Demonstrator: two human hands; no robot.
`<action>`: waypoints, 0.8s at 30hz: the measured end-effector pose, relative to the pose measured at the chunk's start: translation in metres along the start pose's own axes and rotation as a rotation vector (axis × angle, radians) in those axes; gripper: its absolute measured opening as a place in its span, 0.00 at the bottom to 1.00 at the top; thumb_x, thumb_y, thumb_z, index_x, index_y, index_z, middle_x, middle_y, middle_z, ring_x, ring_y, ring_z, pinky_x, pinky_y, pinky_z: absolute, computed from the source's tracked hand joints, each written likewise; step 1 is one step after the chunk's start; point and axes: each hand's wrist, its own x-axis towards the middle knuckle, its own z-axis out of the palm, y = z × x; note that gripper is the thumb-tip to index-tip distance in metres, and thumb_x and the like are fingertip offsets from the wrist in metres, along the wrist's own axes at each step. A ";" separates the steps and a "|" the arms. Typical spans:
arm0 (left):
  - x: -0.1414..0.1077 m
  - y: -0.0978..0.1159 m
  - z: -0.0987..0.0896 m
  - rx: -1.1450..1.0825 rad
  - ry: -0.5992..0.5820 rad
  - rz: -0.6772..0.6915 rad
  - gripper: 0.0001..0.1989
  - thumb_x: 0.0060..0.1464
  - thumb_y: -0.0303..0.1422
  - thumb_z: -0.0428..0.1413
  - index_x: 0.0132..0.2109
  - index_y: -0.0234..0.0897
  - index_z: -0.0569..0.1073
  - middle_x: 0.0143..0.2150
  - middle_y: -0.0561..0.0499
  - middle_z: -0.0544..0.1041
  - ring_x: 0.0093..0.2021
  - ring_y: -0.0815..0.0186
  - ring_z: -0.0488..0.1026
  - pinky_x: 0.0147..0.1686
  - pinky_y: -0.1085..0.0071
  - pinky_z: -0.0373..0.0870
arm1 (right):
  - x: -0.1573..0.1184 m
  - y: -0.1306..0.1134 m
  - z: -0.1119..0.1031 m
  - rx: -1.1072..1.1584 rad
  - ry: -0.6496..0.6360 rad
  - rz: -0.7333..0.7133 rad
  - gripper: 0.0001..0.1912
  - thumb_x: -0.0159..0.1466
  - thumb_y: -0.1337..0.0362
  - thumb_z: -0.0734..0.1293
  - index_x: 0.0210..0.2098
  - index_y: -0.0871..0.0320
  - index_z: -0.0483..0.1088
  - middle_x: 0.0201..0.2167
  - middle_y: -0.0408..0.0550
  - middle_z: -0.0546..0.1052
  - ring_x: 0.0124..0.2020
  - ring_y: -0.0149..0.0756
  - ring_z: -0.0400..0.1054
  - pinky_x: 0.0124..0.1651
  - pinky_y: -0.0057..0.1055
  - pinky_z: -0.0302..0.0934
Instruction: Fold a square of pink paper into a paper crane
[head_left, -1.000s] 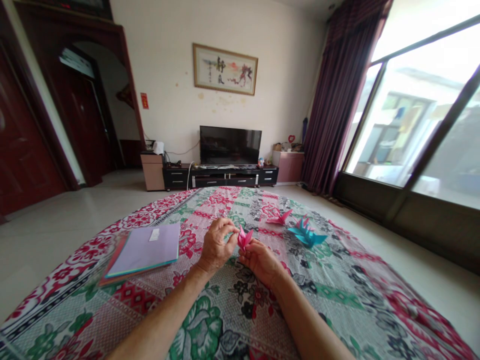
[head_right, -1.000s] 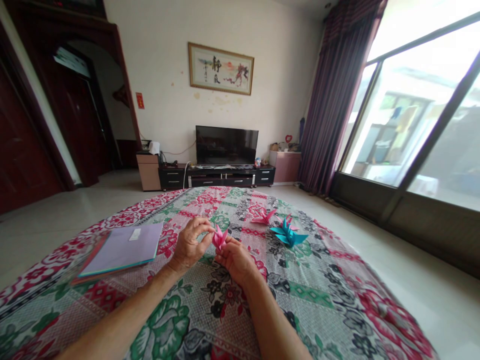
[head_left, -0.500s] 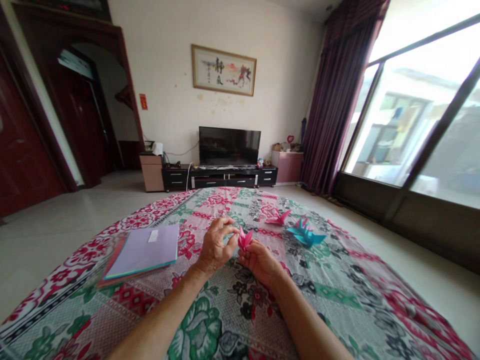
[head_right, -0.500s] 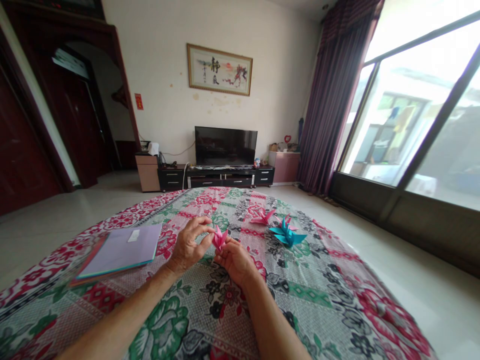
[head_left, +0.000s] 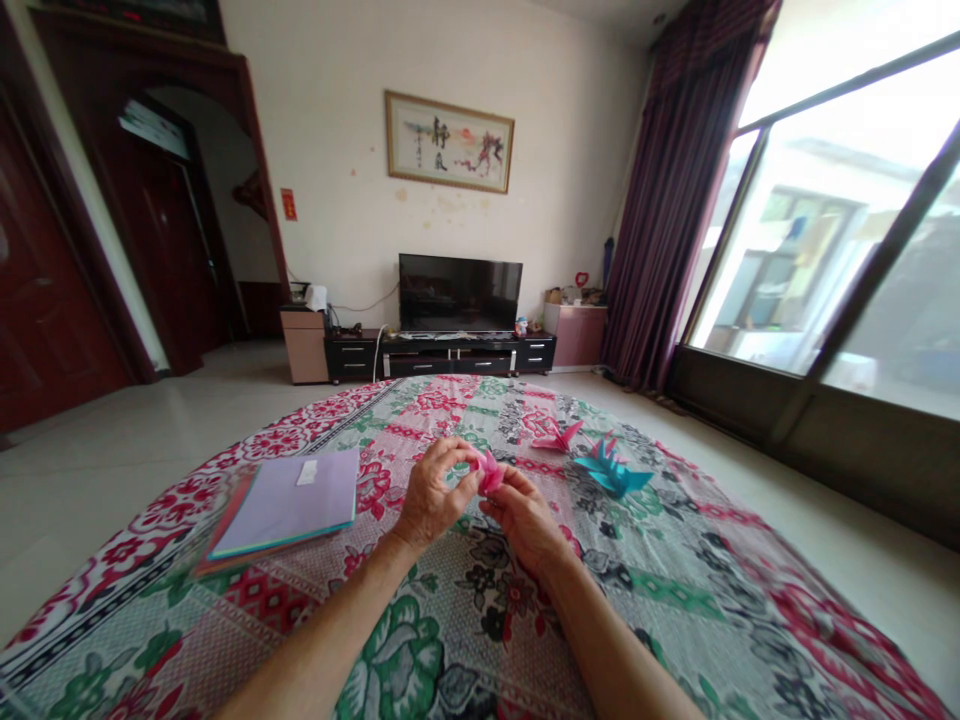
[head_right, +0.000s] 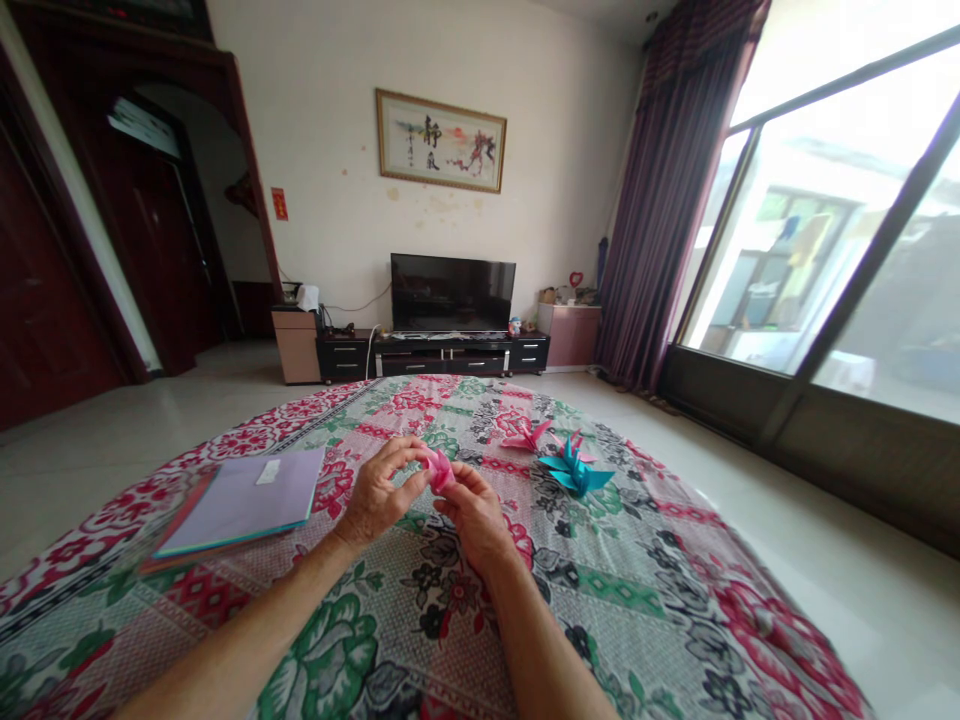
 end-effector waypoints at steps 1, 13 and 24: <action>0.000 0.000 0.000 0.003 0.003 -0.001 0.07 0.49 0.28 0.54 0.37 0.38 0.74 0.41 0.48 0.73 0.44 0.64 0.70 0.45 0.68 0.67 | 0.000 0.000 0.000 -0.007 0.002 -0.005 0.10 0.50 0.67 0.71 0.33 0.56 0.71 0.31 0.41 0.72 0.32 0.27 0.65 0.34 0.24 0.62; -0.003 -0.007 0.007 -0.012 0.013 -0.086 0.04 0.48 0.27 0.54 0.30 0.37 0.74 0.39 0.49 0.74 0.41 0.66 0.71 0.36 0.72 0.69 | 0.001 -0.003 -0.001 -0.127 0.018 -0.059 0.11 0.52 0.65 0.67 0.36 0.55 0.70 0.34 0.44 0.73 0.35 0.32 0.66 0.38 0.29 0.61; -0.008 -0.015 0.013 0.017 -0.002 -0.167 0.04 0.48 0.27 0.54 0.30 0.36 0.74 0.38 0.48 0.74 0.40 0.66 0.71 0.31 0.74 0.69 | 0.004 -0.013 0.001 -0.632 0.082 -0.395 0.08 0.56 0.58 0.66 0.28 0.53 0.77 0.46 0.48 0.73 0.50 0.43 0.63 0.54 0.39 0.53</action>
